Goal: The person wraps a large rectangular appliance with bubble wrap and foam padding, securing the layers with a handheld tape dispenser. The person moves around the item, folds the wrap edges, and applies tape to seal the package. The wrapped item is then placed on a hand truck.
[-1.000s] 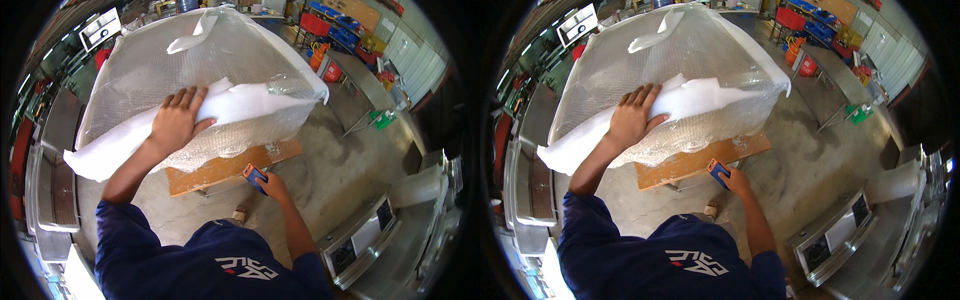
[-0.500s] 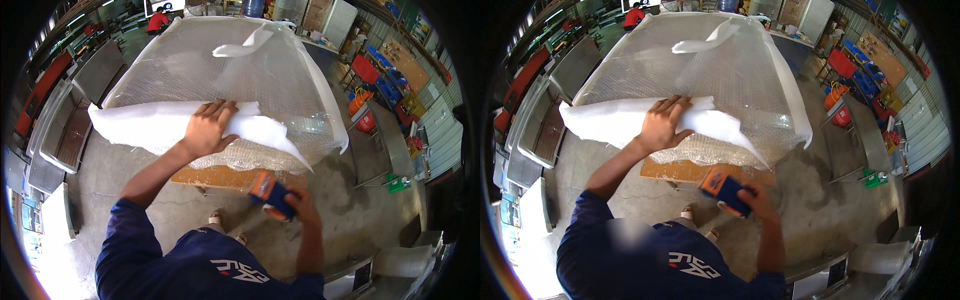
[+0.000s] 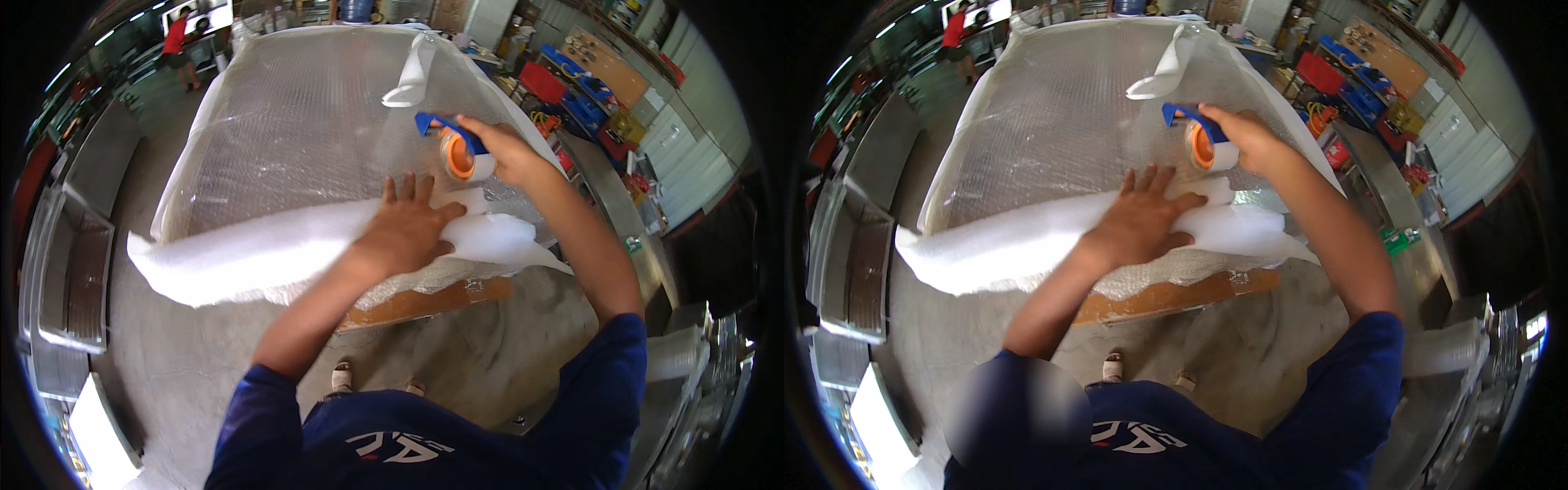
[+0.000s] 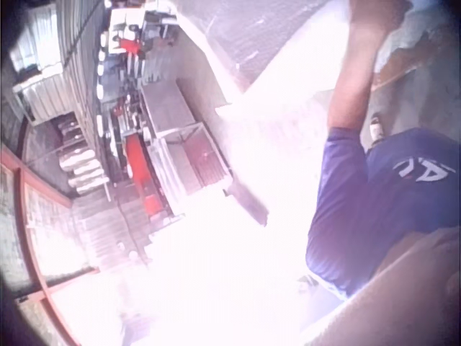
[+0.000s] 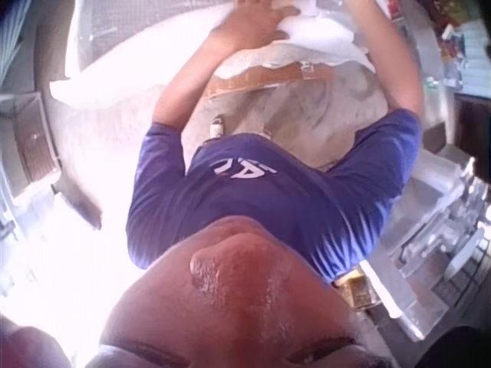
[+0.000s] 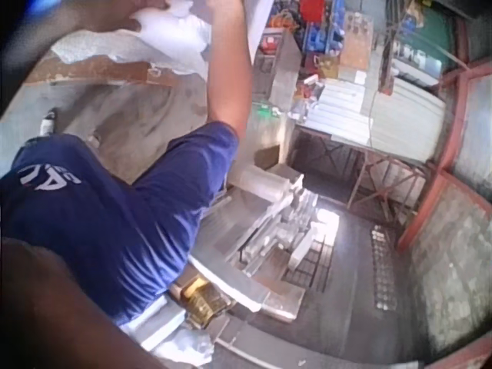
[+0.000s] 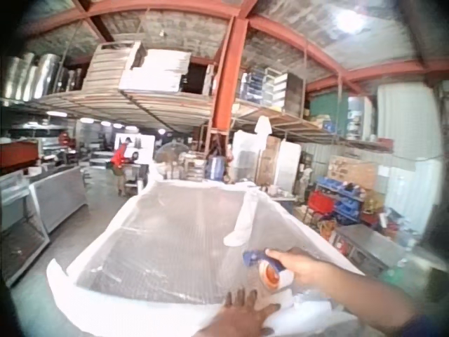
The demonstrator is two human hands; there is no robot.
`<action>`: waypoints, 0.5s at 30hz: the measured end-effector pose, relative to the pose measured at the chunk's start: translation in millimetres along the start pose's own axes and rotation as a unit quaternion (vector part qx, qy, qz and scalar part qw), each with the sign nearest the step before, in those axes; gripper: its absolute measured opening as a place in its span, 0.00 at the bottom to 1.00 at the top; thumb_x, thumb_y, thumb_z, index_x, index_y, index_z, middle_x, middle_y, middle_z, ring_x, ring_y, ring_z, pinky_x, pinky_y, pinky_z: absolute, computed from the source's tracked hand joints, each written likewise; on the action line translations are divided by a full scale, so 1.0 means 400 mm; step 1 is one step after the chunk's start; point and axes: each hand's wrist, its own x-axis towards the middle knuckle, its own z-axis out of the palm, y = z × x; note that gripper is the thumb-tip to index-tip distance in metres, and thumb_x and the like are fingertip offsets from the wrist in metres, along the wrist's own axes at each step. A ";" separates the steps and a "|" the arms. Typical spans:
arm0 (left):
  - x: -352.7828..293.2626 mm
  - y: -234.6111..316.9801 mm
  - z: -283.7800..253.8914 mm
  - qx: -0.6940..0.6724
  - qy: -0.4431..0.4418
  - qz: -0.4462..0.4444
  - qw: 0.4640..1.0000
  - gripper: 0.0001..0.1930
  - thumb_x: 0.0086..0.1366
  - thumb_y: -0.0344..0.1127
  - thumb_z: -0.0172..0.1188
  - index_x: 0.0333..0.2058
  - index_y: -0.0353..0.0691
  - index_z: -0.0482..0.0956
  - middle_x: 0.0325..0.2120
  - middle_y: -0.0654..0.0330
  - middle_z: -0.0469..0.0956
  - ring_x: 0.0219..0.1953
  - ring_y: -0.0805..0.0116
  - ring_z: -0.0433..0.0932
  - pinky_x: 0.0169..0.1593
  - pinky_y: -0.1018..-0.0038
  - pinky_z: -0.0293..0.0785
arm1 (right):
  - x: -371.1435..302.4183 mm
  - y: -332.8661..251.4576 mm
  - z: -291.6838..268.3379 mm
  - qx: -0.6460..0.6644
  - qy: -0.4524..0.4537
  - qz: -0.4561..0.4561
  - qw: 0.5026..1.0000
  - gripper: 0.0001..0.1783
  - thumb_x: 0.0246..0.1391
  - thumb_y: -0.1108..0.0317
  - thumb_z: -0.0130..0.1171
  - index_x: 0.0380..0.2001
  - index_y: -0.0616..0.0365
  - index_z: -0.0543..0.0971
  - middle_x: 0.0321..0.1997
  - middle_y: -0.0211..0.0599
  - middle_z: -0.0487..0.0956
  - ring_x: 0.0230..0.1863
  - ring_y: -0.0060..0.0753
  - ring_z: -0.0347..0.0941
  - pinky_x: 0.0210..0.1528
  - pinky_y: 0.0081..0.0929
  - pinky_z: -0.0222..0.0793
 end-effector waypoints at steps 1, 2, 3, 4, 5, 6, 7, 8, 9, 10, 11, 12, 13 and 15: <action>0.006 -0.008 -0.005 -0.011 -0.017 -0.002 1.000 0.32 0.66 0.52 0.64 0.67 0.57 0.68 0.68 0.34 0.60 0.73 0.28 0.52 0.72 0.37 0.50 | 0.015 -0.002 0.018 -0.052 0.013 0.028 0.998 0.24 0.62 0.49 0.64 0.45 0.61 0.82 0.37 0.34 0.83 0.33 0.29 0.81 0.35 0.34 0.79; 0.003 -0.008 -0.006 -0.021 -0.034 -0.002 0.999 0.32 0.66 0.52 0.64 0.67 0.56 0.68 0.68 0.32 0.60 0.72 0.26 0.53 0.72 0.36 0.50 | 0.026 -0.001 0.030 -0.103 0.028 0.058 0.993 0.23 0.64 0.49 0.62 0.47 0.60 0.82 0.39 0.33 0.84 0.35 0.28 0.82 0.37 0.33 0.81; 0.006 -0.008 -0.012 -0.030 -0.046 -0.004 0.999 0.32 0.66 0.52 0.64 0.67 0.55 0.68 0.68 0.31 0.59 0.71 0.25 0.54 0.71 0.35 0.50 | 0.030 -0.021 0.041 -0.157 0.042 0.083 0.983 0.23 0.66 0.50 0.60 0.49 0.58 0.82 0.41 0.32 0.85 0.37 0.26 0.83 0.38 0.32 0.83; 0.006 -0.012 -0.015 -0.033 -0.043 0.002 0.999 0.32 0.66 0.52 0.64 0.66 0.54 0.68 0.67 0.30 0.59 0.71 0.24 0.55 0.71 0.33 0.50 | -0.010 -0.052 0.062 -0.147 -0.015 0.102 0.984 0.23 0.67 0.49 0.57 0.51 0.56 0.82 0.41 0.32 0.85 0.37 0.25 0.83 0.39 0.29 0.83; 0.007 -0.016 -0.018 -0.036 -0.040 0.007 0.999 0.31 0.66 0.51 0.64 0.66 0.54 0.68 0.67 0.29 0.60 0.70 0.23 0.55 0.70 0.32 0.50 | -0.010 -0.086 0.074 -0.186 -0.010 0.119 0.975 0.23 0.67 0.48 0.57 0.51 0.55 0.82 0.41 0.31 0.85 0.38 0.24 0.83 0.39 0.28 0.83; 0.001 -0.014 -0.015 -0.044 -0.047 0.013 0.998 0.31 0.66 0.51 0.64 0.65 0.53 0.68 0.66 0.28 0.60 0.69 0.22 0.56 0.69 0.31 0.50 | -0.020 -0.092 0.082 -0.219 -0.006 0.147 0.965 0.23 0.67 0.48 0.56 0.51 0.53 0.82 0.42 0.30 0.85 0.39 0.23 0.83 0.40 0.27 0.83; 0.002 -0.017 -0.015 -0.047 -0.038 0.016 0.998 0.30 0.66 0.51 0.64 0.64 0.52 0.69 0.66 0.27 0.60 0.69 0.22 0.57 0.69 0.30 0.51 | -0.025 -0.094 0.088 -0.253 -0.003 0.175 0.952 0.23 0.66 0.47 0.56 0.52 0.52 0.83 0.42 0.29 0.85 0.39 0.21 0.83 0.40 0.26 0.82; 0.003 -0.022 -0.016 -0.051 -0.028 0.019 0.998 0.30 0.66 0.51 0.65 0.63 0.52 0.69 0.66 0.26 0.60 0.69 0.22 0.57 0.68 0.29 0.51 | -0.010 -0.091 0.079 -0.234 -0.036 0.190 0.953 0.23 0.65 0.44 0.55 0.51 0.45 0.83 0.43 0.25 0.84 0.38 0.18 0.82 0.39 0.24 0.82; -0.002 -0.018 -0.011 -0.058 -0.022 0.021 0.998 0.29 0.66 0.51 0.65 0.62 0.51 0.70 0.65 0.26 0.61 0.69 0.21 0.58 0.67 0.28 0.51 | -0.009 -0.085 0.076 -0.239 -0.038 0.199 0.950 0.23 0.65 0.43 0.54 0.51 0.44 0.83 0.43 0.24 0.84 0.38 0.17 0.82 0.38 0.24 0.82; -0.008 -0.013 -0.006 -0.063 -0.019 0.020 0.998 0.29 0.65 0.51 0.65 0.61 0.51 0.70 0.65 0.26 0.61 0.69 0.22 0.58 0.67 0.28 0.51 | -0.008 -0.080 0.073 -0.245 -0.042 0.207 0.946 0.23 0.65 0.43 0.54 0.51 0.43 0.83 0.44 0.23 0.84 0.38 0.16 0.81 0.37 0.24 0.81; -0.015 -0.008 -0.002 -0.069 -0.016 0.018 0.997 0.28 0.65 0.50 0.66 0.61 0.51 0.70 0.65 0.26 0.62 0.69 0.22 0.59 0.66 0.28 0.52 | -0.007 -0.075 0.071 -0.250 -0.046 0.216 0.943 0.23 0.65 0.42 0.54 0.51 0.42 0.83 0.44 0.22 0.84 0.38 0.15 0.81 0.37 0.24 0.81; -0.016 -0.006 -0.003 -0.066 -0.010 0.015 0.998 0.28 0.65 0.50 0.66 0.60 0.51 0.70 0.64 0.26 0.62 0.68 0.22 0.59 0.66 0.28 0.52 | -0.012 -0.084 0.079 -0.243 -0.053 0.230 0.941 0.22 0.66 0.43 0.53 0.51 0.43 0.83 0.42 0.21 0.84 0.35 0.14 0.80 0.35 0.22 0.79; -0.016 -0.003 -0.004 -0.065 -0.012 0.013 0.998 0.28 0.65 0.50 0.66 0.60 0.51 0.70 0.64 0.26 0.63 0.68 0.23 0.59 0.66 0.28 0.52 | -0.017 -0.095 0.086 -0.247 -0.049 0.243 0.937 0.22 0.67 0.43 0.53 0.51 0.43 0.83 0.39 0.21 0.83 0.32 0.14 0.79 0.32 0.21 0.78; -0.011 0.001 -0.006 -0.063 -0.018 0.011 0.998 0.28 0.65 0.50 0.66 0.60 0.51 0.70 0.63 0.26 0.64 0.68 0.23 0.60 0.66 0.28 0.52 | -0.030 -0.121 0.099 -0.252 -0.041 0.268 0.929 0.20 0.68 0.45 0.53 0.51 0.42 0.81 0.31 0.22 0.81 0.25 0.15 0.78 0.25 0.19 0.77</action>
